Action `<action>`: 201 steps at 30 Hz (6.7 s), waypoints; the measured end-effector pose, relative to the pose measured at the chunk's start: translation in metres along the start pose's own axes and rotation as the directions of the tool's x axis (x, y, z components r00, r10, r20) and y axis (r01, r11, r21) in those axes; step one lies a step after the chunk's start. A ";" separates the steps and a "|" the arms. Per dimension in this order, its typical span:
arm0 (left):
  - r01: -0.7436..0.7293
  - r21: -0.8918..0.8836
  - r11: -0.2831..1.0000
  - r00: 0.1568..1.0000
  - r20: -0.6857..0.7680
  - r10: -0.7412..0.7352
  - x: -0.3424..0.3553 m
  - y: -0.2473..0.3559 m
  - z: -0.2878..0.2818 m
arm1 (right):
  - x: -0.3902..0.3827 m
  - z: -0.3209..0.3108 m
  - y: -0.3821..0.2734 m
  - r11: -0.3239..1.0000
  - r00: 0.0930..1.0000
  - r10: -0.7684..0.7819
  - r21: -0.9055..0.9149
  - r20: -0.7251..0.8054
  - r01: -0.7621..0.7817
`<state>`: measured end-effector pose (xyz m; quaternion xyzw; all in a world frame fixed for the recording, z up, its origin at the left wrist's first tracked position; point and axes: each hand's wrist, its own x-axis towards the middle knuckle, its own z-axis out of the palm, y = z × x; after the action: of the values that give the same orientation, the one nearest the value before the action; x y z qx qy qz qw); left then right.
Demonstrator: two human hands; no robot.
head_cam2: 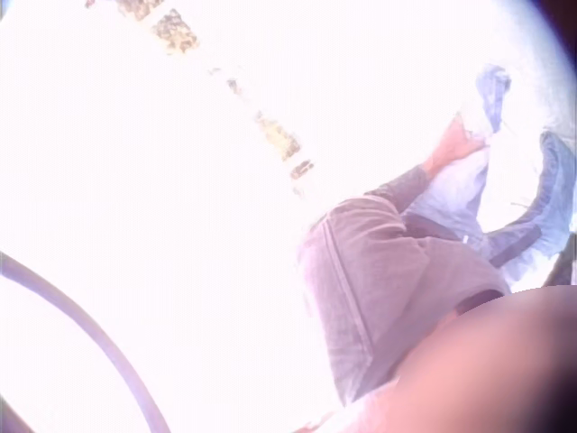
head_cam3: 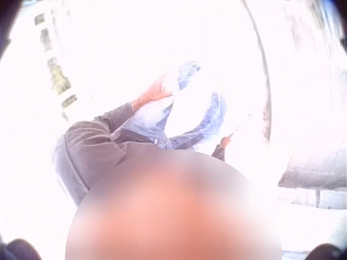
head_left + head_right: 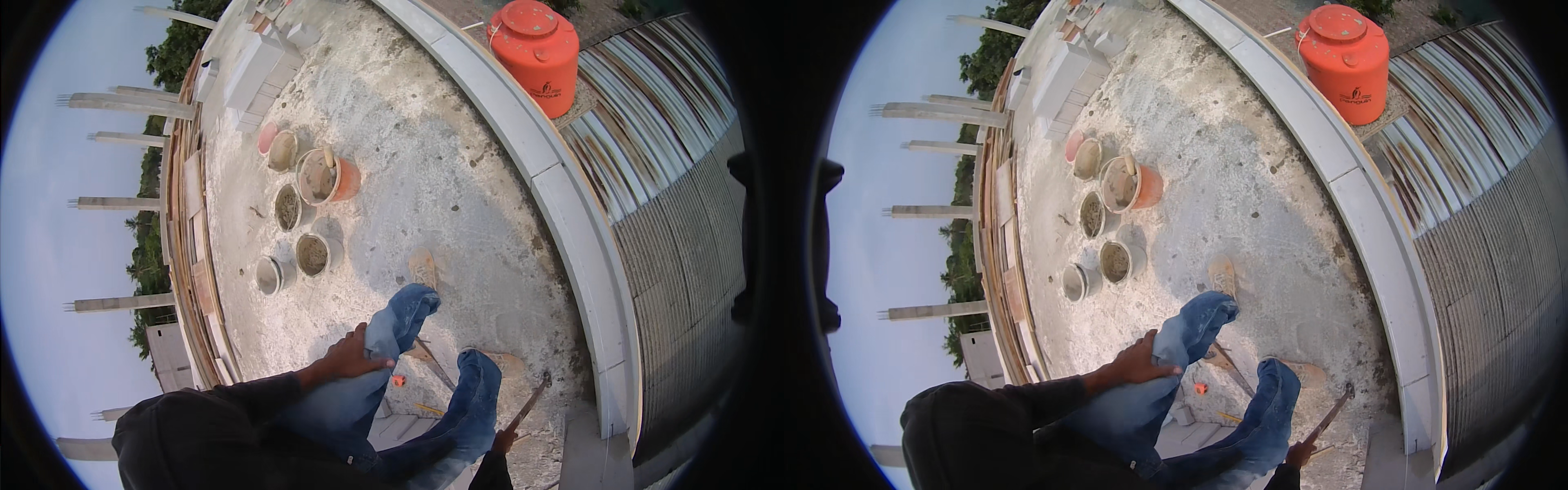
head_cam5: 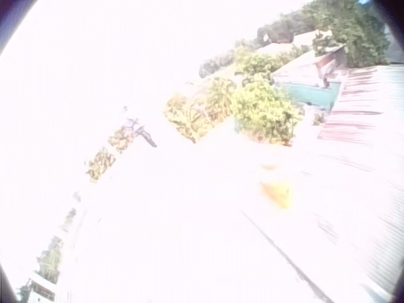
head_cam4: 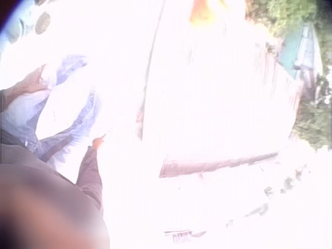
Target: The person hammers nails into a curved roof edge, then ties a string between nails to create a guide line. They pour water along the line, mix cement in a bucket, and apply cement into the joints between roof tiles using a trowel.
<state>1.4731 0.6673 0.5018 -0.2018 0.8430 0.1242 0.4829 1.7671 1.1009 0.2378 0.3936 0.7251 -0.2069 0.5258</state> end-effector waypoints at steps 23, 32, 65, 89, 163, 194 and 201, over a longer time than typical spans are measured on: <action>0.173 -0.483 0.858 0.970 0.234 -0.064 0.092 -0.085 -0.069 | -0.200 -0.106 -0.273 0.952 0.978 -0.174 -0.235 0.114 0.197; 0.161 -0.566 0.809 0.978 0.200 -0.055 0.101 -0.080 -0.056 | -0.181 -0.151 -0.397 0.924 0.957 -0.269 -0.249 0.110 0.289; 0.173 -0.710 0.682 0.921 -0.129 -0.368 0.175 -0.195 -0.197 | -0.194 -0.032 -0.979 0.076 0.115 -0.991 -0.432 0.065 0.899; 0.343 -0.879 0.330 0.912 0.228 -0.342 0.210 -0.303 -0.286 | -0.235 0.149 -1.139 -0.117 0.456 -0.795 -0.838 0.401 0.533; -0.926 0.180 0.331 0.351 0.730 0.586 0.090 0.314 0.120 | -0.209 0.107 -0.190 -0.147 0.705 0.692 0.987 0.152 -0.068; -0.677 0.185 0.712 0.430 0.885 0.179 0.221 0.347 0.340 | -0.150 0.240 -0.502 -0.795 0.522 0.544 0.603 0.657 0.070; -0.574 0.344 0.743 0.511 0.860 -0.004 0.305 0.356 0.332 | -0.390 0.010 -0.807 -0.875 0.659 -0.162 0.201 0.735 -0.440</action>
<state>1.4249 1.0504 0.0764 0.1926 0.5346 0.0155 0.8227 1.1903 0.4679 0.5030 0.7799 -0.2880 -0.5531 -0.0537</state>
